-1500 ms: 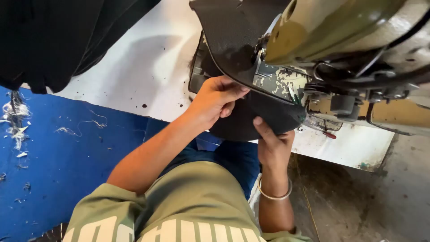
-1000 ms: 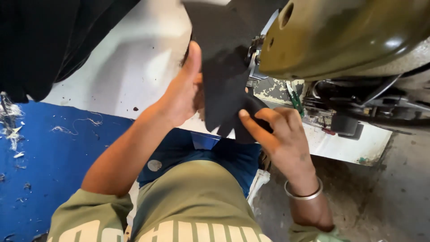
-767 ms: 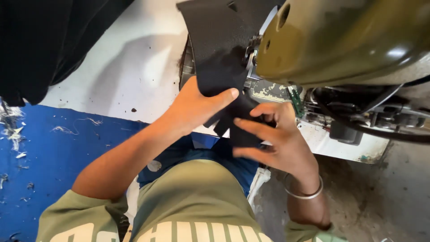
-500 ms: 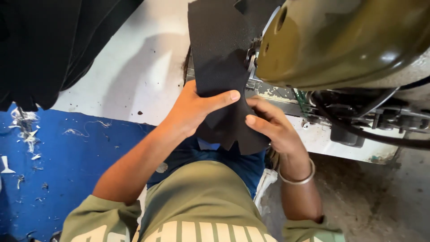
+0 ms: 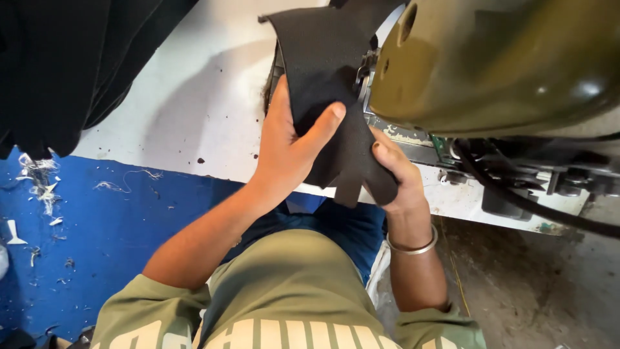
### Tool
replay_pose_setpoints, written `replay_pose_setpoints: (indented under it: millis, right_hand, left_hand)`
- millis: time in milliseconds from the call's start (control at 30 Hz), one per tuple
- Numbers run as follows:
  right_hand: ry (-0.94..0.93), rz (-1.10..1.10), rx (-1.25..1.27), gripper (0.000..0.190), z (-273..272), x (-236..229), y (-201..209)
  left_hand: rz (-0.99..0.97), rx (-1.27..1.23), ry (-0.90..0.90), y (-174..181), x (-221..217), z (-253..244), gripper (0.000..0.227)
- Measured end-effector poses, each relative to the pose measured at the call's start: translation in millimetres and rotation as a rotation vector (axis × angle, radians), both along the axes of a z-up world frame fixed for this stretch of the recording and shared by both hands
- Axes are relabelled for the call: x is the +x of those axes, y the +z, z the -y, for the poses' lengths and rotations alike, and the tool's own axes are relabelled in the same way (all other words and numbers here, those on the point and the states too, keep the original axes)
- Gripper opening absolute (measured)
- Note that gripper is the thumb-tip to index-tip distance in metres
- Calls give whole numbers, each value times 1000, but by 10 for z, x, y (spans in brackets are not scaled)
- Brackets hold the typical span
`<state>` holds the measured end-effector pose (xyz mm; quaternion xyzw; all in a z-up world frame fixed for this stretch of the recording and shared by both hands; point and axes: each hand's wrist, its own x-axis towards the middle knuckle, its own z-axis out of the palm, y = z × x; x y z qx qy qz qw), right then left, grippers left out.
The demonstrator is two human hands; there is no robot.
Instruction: The person stitches together black fabric components for shoes using an industrial sewing machine.
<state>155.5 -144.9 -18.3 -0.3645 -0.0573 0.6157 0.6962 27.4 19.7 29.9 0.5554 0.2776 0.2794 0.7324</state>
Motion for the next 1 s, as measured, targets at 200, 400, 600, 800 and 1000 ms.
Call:
replay_pose_setpoints:
  millis: [200,400,600,800,1000]
  right_hand:
    - [-56,149,-52,69,-144,-45,187]
    - [-185,309,36,79,-341,-380,473]
    - [-175,844,-175,59,-109,-582,160]
    - [-214,717,-417,23,318,-549,248]
    - [-291,543,-410,21,392,-538,550]
  left_hand:
    - [-240,352,1,53,212,-416,34]
    - [-211,384,-555,-131,530,-1102,33]
    - [41,-688,-278,-176,413,-843,31]
    - [-41,-673,-82,-594,-296,38,30]
    - [179,-869,-247,-427,-120,218,22]
